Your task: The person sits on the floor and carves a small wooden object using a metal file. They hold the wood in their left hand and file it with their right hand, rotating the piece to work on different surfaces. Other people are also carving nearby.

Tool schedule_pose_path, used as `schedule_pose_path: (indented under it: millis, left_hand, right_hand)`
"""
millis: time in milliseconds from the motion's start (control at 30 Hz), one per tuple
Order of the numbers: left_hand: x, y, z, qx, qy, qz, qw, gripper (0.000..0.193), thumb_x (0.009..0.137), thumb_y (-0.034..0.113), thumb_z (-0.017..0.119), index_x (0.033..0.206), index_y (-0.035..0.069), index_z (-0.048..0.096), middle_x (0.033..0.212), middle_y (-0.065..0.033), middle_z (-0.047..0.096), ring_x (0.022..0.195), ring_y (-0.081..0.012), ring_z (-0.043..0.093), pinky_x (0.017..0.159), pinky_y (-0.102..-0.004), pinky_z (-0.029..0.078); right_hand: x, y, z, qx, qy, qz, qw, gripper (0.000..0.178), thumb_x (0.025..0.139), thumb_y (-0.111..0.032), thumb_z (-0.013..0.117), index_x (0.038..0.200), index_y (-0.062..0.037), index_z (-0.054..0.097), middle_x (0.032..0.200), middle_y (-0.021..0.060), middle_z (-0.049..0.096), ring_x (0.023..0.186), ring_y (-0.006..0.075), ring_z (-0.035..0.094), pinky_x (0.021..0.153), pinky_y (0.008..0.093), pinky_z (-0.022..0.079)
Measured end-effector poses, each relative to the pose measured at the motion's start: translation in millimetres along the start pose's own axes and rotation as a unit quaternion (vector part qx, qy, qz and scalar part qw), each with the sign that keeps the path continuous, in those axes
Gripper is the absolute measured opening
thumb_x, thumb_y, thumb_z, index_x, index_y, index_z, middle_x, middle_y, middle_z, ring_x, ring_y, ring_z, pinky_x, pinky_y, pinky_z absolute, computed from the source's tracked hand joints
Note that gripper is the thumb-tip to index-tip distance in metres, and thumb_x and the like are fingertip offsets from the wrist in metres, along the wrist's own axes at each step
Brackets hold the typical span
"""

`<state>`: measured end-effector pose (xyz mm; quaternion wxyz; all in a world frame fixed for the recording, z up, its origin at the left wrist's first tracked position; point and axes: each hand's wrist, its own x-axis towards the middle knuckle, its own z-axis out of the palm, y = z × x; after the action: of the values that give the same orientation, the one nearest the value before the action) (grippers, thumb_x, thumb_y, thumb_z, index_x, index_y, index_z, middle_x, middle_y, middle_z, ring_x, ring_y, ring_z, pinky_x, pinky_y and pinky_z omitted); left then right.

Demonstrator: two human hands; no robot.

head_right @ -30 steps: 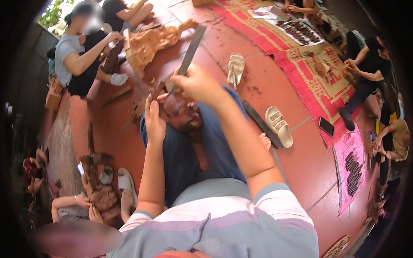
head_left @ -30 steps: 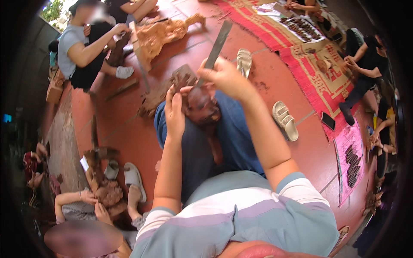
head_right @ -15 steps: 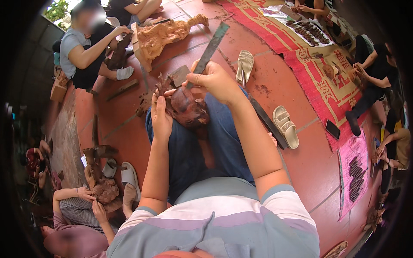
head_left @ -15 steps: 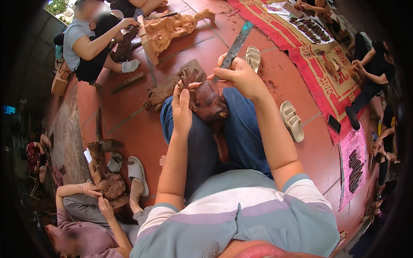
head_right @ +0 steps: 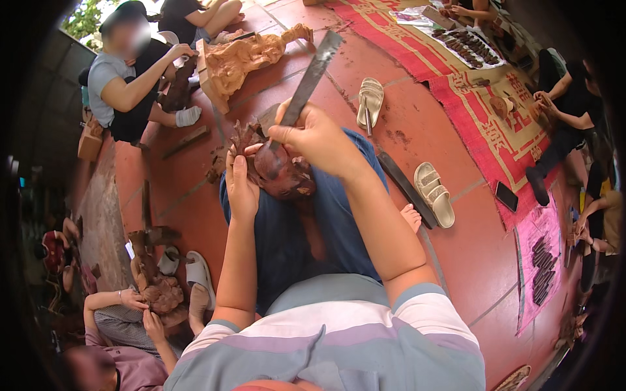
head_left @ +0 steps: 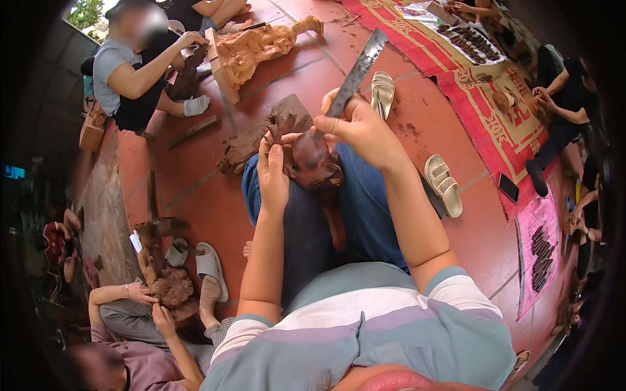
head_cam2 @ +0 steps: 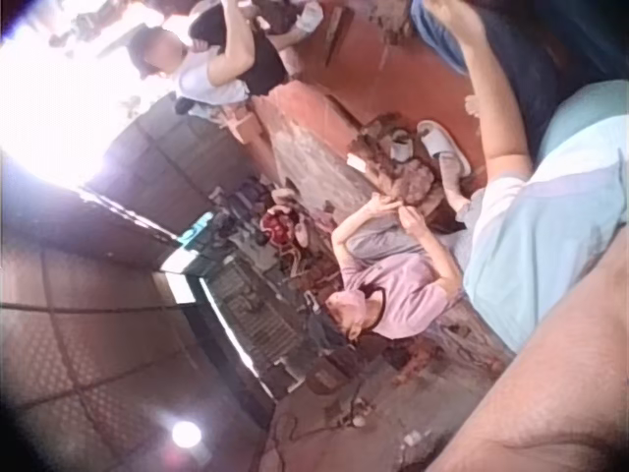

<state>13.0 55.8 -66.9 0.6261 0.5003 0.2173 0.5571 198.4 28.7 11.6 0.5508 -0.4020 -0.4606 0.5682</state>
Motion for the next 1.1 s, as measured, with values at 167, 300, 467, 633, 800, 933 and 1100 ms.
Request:
schedule_pose_path:
  millis: [167,300,467,633,800,933,1100]
  left_hand:
    - [2.0,-0.2,3.6,-0.007,0.007,-0.006,1.000,0.031,0.102,0.019,0.035,0.125,0.000,0.045,0.116,-0.0140,0.059,0.102,-0.0177,0.058,0.091,-0.0311,0.048]
    - [-2.9,-1.0,0.3,-0.014,0.002,-0.003,1.000,0.031,0.102,0.018,0.035,0.125,0.000,0.045,0.116,-0.0139,0.059,0.102,-0.0174,0.058,0.091,-0.0306,0.048]
    - [6.0,0.3,3.3,0.002,0.008,-0.002,1.000,0.031,0.102,0.017,0.035,0.127,0.001,0.044,0.116,-0.0122,0.058,0.100,-0.0166,0.058,0.091,-0.0296,0.047]
    - [-1.4,-6.9,-0.5,0.026,0.024,0.026,0.999,0.033,0.102,0.018,0.037,0.130,0.002,0.042,0.114,-0.0099,0.059,0.097,-0.0156,0.058,0.090,-0.0288,0.046]
    - [-2.4,10.6,-1.7,0.075,-0.025,-0.002,0.997,0.031,0.101,0.019,0.042,0.126,0.002,0.050,0.116,-0.0088,0.060,0.104,-0.0137,0.056,0.091,-0.0276,0.045]
    - [10.3,27.3,-12.5,0.101,-0.063,-0.091,0.989,0.029,0.100,0.019,0.045,0.121,0.002,0.056,0.116,-0.0064,0.061,0.105,-0.0118,0.055,0.091,-0.0271,0.044]
    - [26.9,61.1,-29.5,0.189,-0.147,-0.220,0.946,0.034,0.098,0.021,0.049,0.130,0.009,0.052,0.123,-0.0047,0.058,0.111,-0.0118,0.051,0.092,-0.0289,0.043]
  right_hand:
    - [12.8,6.4,-13.8,0.014,-0.011,0.055,0.998,0.018,0.087,-0.017,0.068,0.092,-0.0081,0.053,0.082,0.0012,0.060,0.074,0.0087,0.060,0.064,0.0217,0.050]
    - [9.0,1.5,-2.9,-0.049,0.004,0.000,0.999,0.018,0.087,-0.019,0.068,0.092,-0.0081,0.055,0.083,-0.0003,0.059,0.074,0.0072,0.060,0.062,0.0215,0.049]
    - [24.6,10.6,-13.2,-0.004,-0.001,0.045,0.999,0.018,0.087,-0.016,0.067,0.094,-0.0057,0.054,0.082,0.0024,0.061,0.073,0.0111,0.064,0.059,0.0237,0.051]
    - [34.3,29.3,-33.7,0.013,0.159,0.020,0.987,0.019,0.088,-0.012,0.065,0.096,-0.0053,0.048,0.085,0.0077,0.062,0.078,0.0211,0.069,0.066,0.0318,0.059]
    - [-10.0,17.6,-54.3,0.049,0.221,-0.032,0.974,0.018,0.090,-0.008,0.060,0.100,-0.0044,0.046,0.088,0.0106,0.063,0.078,0.0243,0.070,0.063,0.0331,0.059]
    - [-42.7,6.4,-73.3,0.068,0.282,-0.068,0.955,0.018,0.091,-0.010,0.060,0.104,-0.0047,0.048,0.089,0.0102,0.063,0.080,0.0223,0.069,0.064,0.0307,0.059]
    - [-96.1,-4.2,-106.6,0.039,0.378,-0.109,0.918,0.018,0.091,-0.009,0.061,0.107,-0.0057,0.052,0.089,0.0069,0.064,0.073,0.0165,0.066,0.065,0.0277,0.059]
